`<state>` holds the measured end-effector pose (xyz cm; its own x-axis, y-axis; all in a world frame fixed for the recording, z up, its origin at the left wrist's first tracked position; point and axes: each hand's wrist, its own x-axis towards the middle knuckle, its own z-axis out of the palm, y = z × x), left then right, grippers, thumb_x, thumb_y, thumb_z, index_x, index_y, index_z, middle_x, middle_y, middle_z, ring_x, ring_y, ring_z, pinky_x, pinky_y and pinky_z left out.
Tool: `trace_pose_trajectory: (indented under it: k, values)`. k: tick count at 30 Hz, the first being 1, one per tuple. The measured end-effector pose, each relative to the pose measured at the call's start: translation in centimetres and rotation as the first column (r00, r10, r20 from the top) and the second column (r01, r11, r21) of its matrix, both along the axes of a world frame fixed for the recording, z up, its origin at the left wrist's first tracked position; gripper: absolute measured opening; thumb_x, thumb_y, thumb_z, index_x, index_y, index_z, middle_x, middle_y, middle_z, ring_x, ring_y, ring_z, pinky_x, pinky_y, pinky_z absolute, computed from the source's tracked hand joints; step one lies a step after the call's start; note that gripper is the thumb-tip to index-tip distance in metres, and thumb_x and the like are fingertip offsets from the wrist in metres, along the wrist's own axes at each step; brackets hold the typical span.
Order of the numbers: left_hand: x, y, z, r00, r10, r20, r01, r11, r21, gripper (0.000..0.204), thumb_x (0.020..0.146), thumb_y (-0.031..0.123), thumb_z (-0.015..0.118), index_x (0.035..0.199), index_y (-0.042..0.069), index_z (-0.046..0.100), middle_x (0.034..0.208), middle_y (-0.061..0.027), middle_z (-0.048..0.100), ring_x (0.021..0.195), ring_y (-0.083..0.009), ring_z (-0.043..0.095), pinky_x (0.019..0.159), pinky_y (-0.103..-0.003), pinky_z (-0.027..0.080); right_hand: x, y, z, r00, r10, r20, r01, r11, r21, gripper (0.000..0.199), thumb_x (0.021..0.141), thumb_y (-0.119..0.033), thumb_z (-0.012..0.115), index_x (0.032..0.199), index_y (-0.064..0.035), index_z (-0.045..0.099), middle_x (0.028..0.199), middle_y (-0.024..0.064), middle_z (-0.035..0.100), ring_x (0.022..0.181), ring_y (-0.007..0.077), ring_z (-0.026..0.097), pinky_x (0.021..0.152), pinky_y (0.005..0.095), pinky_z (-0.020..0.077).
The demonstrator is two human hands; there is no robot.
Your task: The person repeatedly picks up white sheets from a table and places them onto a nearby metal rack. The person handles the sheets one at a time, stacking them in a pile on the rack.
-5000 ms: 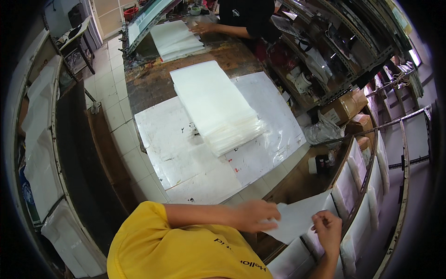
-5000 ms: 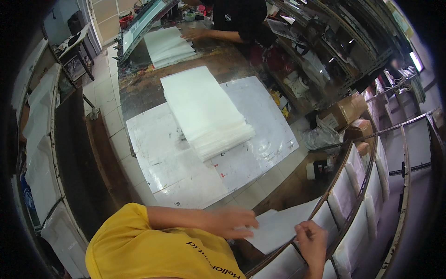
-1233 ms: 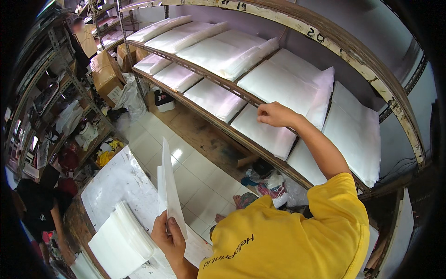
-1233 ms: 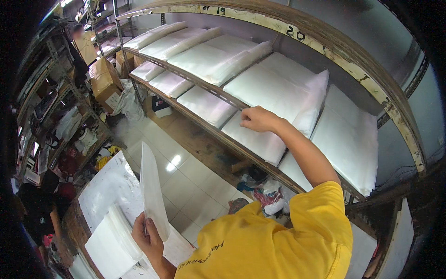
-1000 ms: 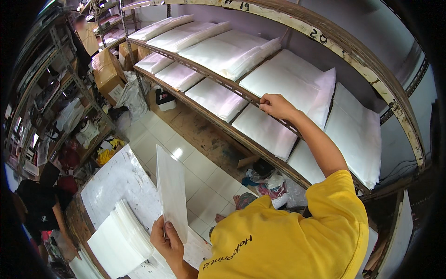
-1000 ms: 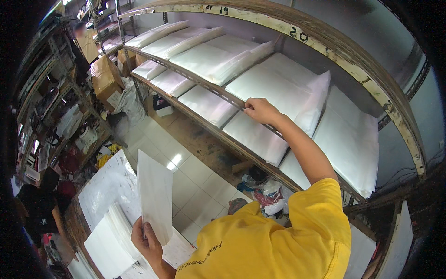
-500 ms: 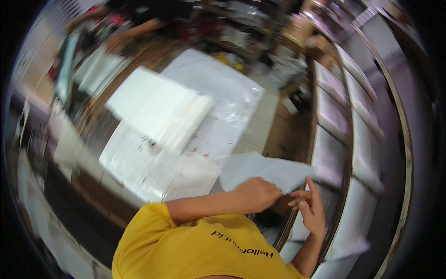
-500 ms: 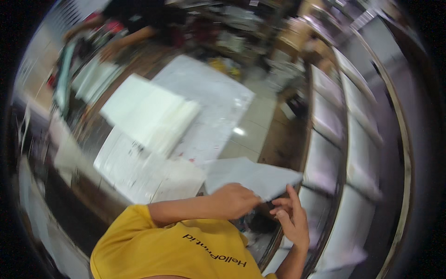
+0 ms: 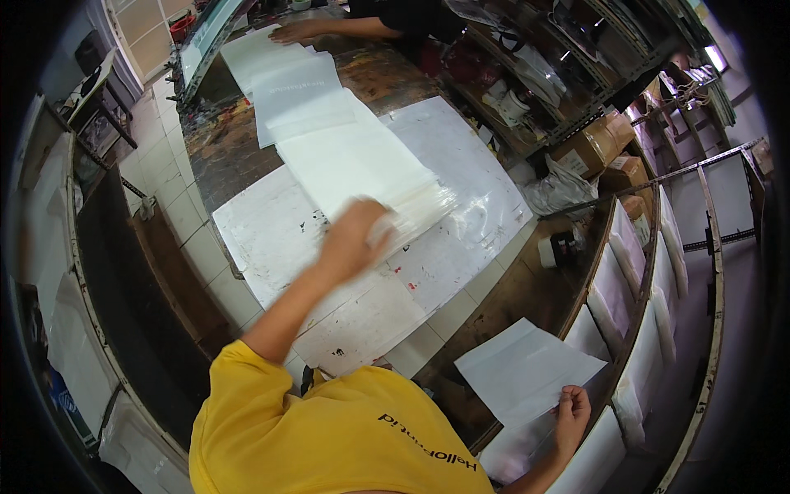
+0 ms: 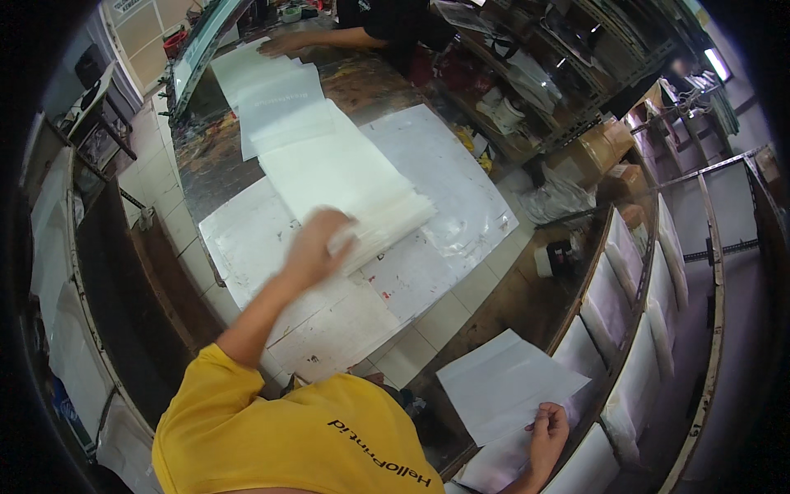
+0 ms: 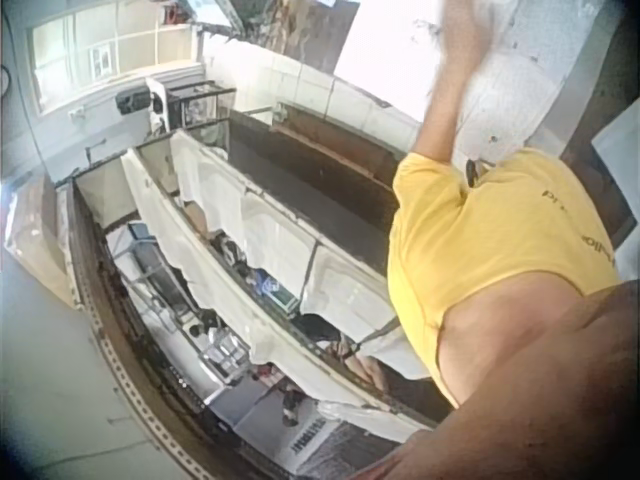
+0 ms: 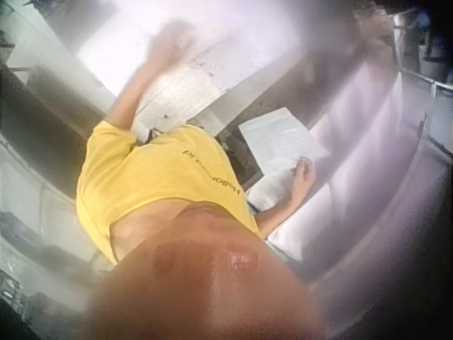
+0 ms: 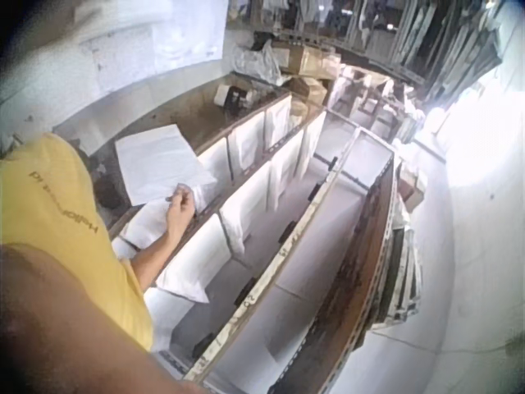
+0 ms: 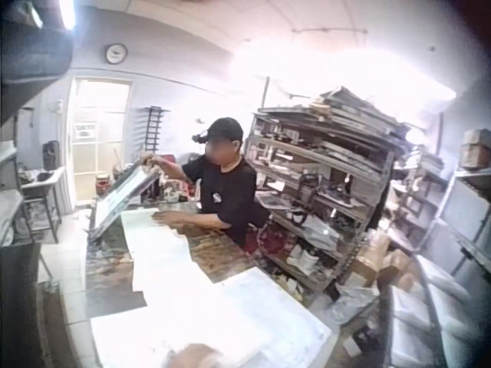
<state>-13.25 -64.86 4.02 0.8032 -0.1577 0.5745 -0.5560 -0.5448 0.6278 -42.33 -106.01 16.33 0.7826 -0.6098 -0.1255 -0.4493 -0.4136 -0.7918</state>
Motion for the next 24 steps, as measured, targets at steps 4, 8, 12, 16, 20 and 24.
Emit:
trace_pose_trajectory:
  k: [4,8,12,16,20,24]
  values:
    - [7.8,9.0,-2.8,0.955,0.284,-0.09,-0.267,0.95,0.162,0.028,0.085,0.015,0.068,0.11,0.002,0.063,0.113,-0.0161,0.061,0.108,-0.0352,0.057,0.093,-0.043,0.048,0.3,-0.3,0.1,1.0,-0.001,-0.023,0.0,0.997,-0.073,0.01,0.096,-0.007,0.054,0.099,-0.0006,0.061,0.081,0.0003,0.055,0.068,0.0075,0.05,0.059,0.0248,0.0459]
    - [14.2,14.0,-5.7,0.899,0.413,-0.147,-0.35,0.879,0.325,0.032,0.087,0.016,0.065,0.115,0.001,0.062,0.118,-0.0179,0.06,0.113,-0.0361,0.056,0.096,-0.044,0.047,1.8,0.3,0.8,0.992,0.043,-0.115,-0.06,0.986,-0.154,0.011,0.094,-0.004,0.052,0.099,0.0009,0.06,0.08,0.0009,0.056,0.069,0.0083,0.051,0.059,0.0253,0.0451]
    - [20.1,16.7,-10.4,0.874,0.479,-0.074,-0.393,0.79,0.471,0.038,0.088,0.013,0.062,0.123,0.0,0.057,0.128,-0.0211,0.057,0.117,-0.0382,0.055,0.1,-0.046,0.046,3.0,1.6,1.6,0.989,0.096,-0.109,-0.115,0.977,-0.179,0.013,0.091,-0.002,0.051,0.098,0.0014,0.061,0.078,0.0025,0.058,0.067,0.0095,0.053,0.061,0.0263,0.0453]
    - [24.7,19.9,-15.4,0.861,0.499,-0.098,-0.321,0.683,0.656,0.018,0.089,0.013,0.056,0.097,-0.001,0.064,0.104,-0.0208,0.065,0.098,-0.0378,0.063,0.086,-0.047,0.051,3.6,2.3,2.6,0.96,0.161,-0.231,-0.226,0.93,-0.291,0.022,0.083,-0.002,0.054,0.104,0.0019,0.061,0.074,0.0127,0.06,0.065,0.0186,0.057,0.065,0.034,0.0485]
    - [26.8,21.0,-16.2,0.897,0.432,-0.09,-0.248,0.662,0.708,0.019,0.096,0.008,0.047,0.099,-0.005,0.061,0.1,-0.0239,0.063,0.096,-0.0404,0.061,0.087,-0.046,0.05,4.9,1.9,2.8,0.916,0.293,-0.273,-0.375,0.868,-0.327,0.028,0.083,-0.006,0.053,0.11,-0.003,0.057,0.089,0.0196,0.064,0.087,0.0368,0.064,0.077,0.0443,0.049]
    - [25.9,19.7,-13.2,0.878,0.471,-0.081,-0.245,0.59,0.77,0.031,0.099,0.011,0.04,0.118,-0.005,0.057,0.112,-0.0249,0.061,0.105,-0.0408,0.06,0.089,-0.048,0.05,6.5,1.2,2.3,0.938,0.291,-0.189,-0.334,0.906,-0.261,0.023,0.085,-0.006,0.052,0.109,-0.0025,0.051,0.086,0.0207,0.064,0.085,0.0399,0.063,0.076,0.0468,0.0481]
